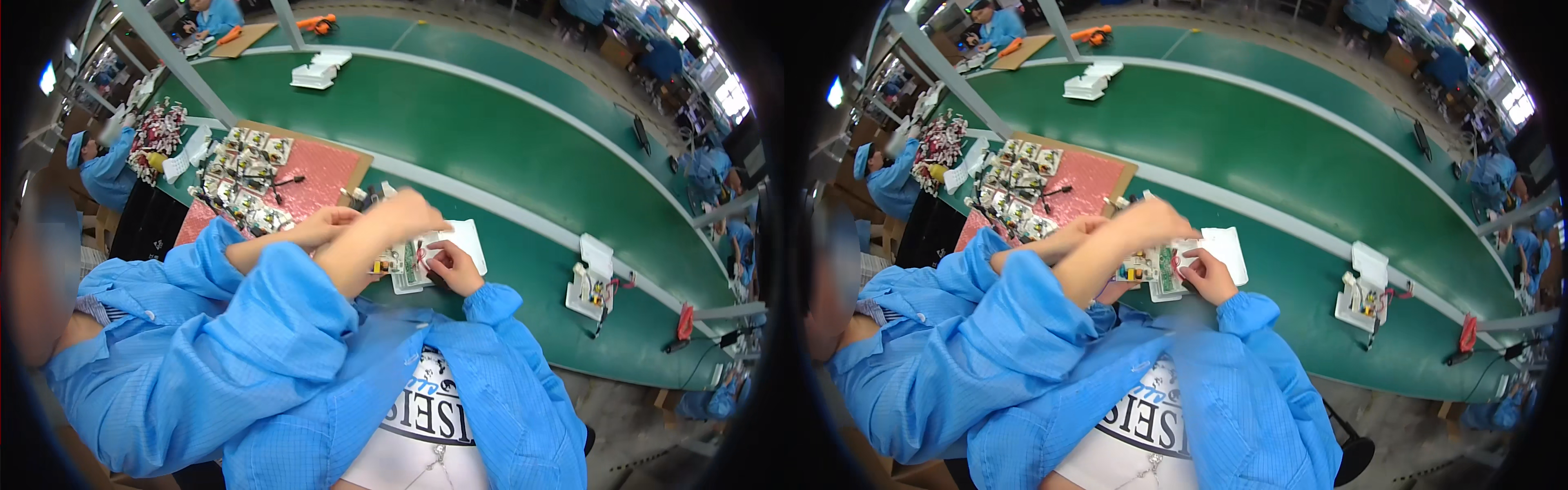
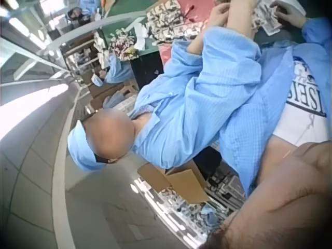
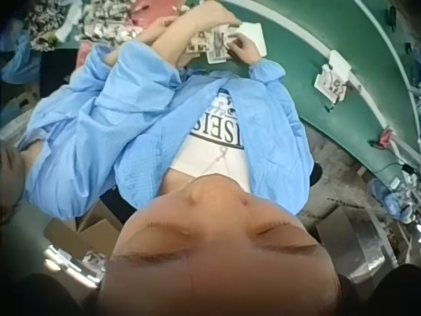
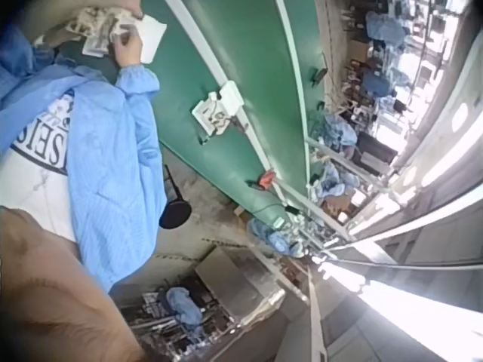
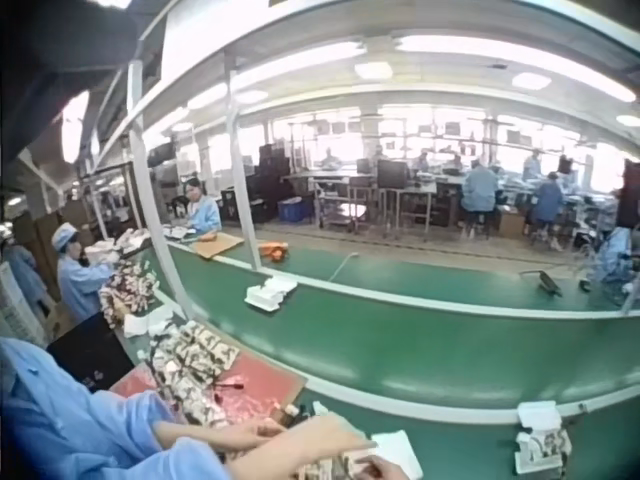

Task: Manually assemble electronic components onto circuit boards and secure them into plastic housings.

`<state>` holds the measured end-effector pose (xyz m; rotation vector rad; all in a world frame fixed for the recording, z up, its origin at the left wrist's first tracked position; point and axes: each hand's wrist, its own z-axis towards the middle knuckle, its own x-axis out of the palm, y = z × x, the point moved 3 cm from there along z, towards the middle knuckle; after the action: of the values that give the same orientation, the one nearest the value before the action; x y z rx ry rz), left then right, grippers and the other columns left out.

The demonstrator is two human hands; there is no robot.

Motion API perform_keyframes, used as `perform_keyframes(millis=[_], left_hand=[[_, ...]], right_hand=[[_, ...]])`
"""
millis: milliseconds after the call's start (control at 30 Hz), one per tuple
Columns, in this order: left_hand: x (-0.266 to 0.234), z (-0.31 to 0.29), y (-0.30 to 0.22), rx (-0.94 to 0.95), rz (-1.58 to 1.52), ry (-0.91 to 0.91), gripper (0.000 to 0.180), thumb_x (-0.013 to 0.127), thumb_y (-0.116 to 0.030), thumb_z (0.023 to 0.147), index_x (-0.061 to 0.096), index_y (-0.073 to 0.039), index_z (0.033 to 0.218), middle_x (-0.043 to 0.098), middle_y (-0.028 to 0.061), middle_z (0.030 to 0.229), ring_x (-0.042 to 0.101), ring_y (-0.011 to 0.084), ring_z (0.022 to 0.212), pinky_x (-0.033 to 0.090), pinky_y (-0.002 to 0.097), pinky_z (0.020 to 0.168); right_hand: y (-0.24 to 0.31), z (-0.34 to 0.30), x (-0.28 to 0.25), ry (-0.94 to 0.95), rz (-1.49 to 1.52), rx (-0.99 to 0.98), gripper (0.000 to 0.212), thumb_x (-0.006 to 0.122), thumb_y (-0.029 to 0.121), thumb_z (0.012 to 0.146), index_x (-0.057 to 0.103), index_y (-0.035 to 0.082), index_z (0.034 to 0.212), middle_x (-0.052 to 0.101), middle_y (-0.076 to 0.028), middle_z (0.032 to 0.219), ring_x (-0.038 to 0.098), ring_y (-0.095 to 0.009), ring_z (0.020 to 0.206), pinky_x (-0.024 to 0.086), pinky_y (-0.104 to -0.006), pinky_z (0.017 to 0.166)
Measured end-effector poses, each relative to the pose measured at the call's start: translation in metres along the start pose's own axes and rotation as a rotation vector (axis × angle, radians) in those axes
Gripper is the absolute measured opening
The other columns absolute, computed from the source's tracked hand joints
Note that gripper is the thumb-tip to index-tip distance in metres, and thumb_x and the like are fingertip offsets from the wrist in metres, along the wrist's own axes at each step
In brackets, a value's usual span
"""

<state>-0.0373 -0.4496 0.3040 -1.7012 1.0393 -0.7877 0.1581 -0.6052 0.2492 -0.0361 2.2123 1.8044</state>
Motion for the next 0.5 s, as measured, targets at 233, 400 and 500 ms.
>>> perform_keyframes(millis=[233,400,500], left_hand=[[0.052,0.010,0.033,0.742,-0.382,-0.293,0.055,0.058,-0.015,0.077,0.035,-0.005,0.127,0.045,0.0162,0.125,0.048,0.0258,0.111,0.040,0.0395,0.094],[0.058,0.000,0.087,-0.039,-1.379,-0.071,0.050,0.058,-0.003,0.079,0.036,0.002,0.124,0.048,0.0140,0.121,0.051,0.0256,0.107,0.046,0.0384,0.087],[0.056,-0.007,0.082,0.319,-0.241,-0.251,0.044,0.032,-0.028,0.093,0.033,0.001,0.127,0.043,0.0168,0.125,0.044,0.0302,0.114,0.036,0.0458,0.097]], right_hand=[[-0.031,-0.005,0.006,-0.035,-0.003,-0.070,0.015,0.055,0.011,0.081,0.057,0.002,0.093,0.059,-0.007,0.074,0.054,-0.013,0.062,0.046,-0.0260,0.063],[-0.041,0.003,0.011,-0.108,0.059,0.165,0.017,0.056,0.018,0.082,0.058,0.003,0.090,0.061,-0.008,0.070,0.056,-0.014,0.060,0.044,-0.0264,0.055],[-0.026,-0.002,0.029,0.056,0.233,0.249,0.022,0.058,0.022,0.083,0.060,0.001,0.086,0.057,-0.005,0.062,0.052,-0.010,0.057,0.040,-0.0224,0.051]])
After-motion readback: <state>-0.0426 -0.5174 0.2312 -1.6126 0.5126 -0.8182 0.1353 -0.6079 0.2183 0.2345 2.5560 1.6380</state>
